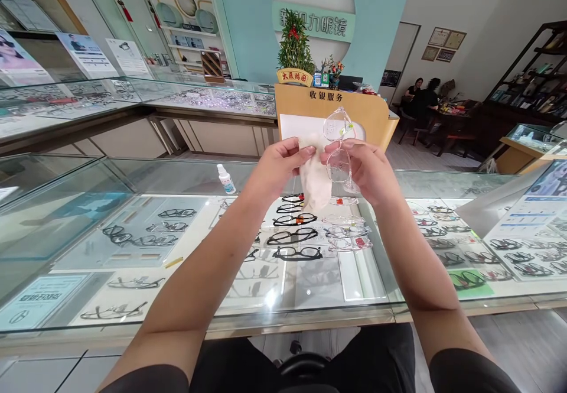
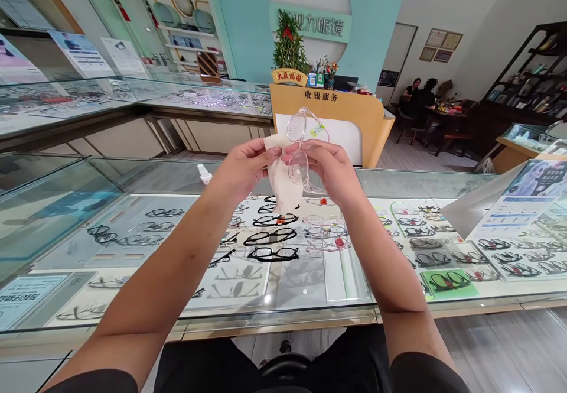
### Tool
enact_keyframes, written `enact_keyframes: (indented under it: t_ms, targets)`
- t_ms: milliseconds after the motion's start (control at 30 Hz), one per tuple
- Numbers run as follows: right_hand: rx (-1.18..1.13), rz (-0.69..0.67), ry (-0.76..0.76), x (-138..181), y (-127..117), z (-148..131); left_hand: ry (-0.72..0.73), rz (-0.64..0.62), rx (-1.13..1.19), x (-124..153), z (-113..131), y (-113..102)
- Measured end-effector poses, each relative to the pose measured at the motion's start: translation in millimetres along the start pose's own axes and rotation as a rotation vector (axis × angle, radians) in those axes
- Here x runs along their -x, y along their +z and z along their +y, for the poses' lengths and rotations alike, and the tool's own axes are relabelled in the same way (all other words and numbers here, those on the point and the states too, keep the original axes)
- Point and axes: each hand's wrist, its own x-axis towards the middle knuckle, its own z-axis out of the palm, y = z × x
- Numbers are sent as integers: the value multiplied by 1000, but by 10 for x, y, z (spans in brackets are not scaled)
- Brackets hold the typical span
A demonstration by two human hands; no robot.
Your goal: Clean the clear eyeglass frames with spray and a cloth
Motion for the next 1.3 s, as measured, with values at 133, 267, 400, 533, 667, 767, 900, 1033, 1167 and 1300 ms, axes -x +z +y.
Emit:
enact_keyframes:
  t_ms: [133, 267, 400, 533, 667, 767, 900, 1033, 1167, 1300]
  targets:
    - [19, -71, -22, 8, 3, 7, -11, -6, 47, -1, -33, 42]
    - [7, -163, -34, 12, 18, 11, -71, -27, 123, -3, -57, 89]
    - [4, -176, -12, 6, 32, 22, -117, -1, 145, -11, -93, 126]
    - [11, -139, 13, -29, 25, 75, -164, 34, 165, -41, -194, 156]
    - [55, -62, 61, -67, 2, 126, -211, 81, 139, -88, -331, 150]
    - [103, -25, 79, -71, -4, 127, -204, 103, 90, -111, -416, 135]
    - [166, 4, 86, -44, 27, 93, -173, 131, 16, -120, -482, 139]
    - [177, -6, 90, -23, 63, 77, -158, 140, -24, -129, -522, 166]
    - [165, 36, 76, -48, 38, 90, -166, 301, -147, -128, -510, 198]
    - [148, 126, 83, -67, -18, 68, -284, 213, -300, -66, -432, 244]
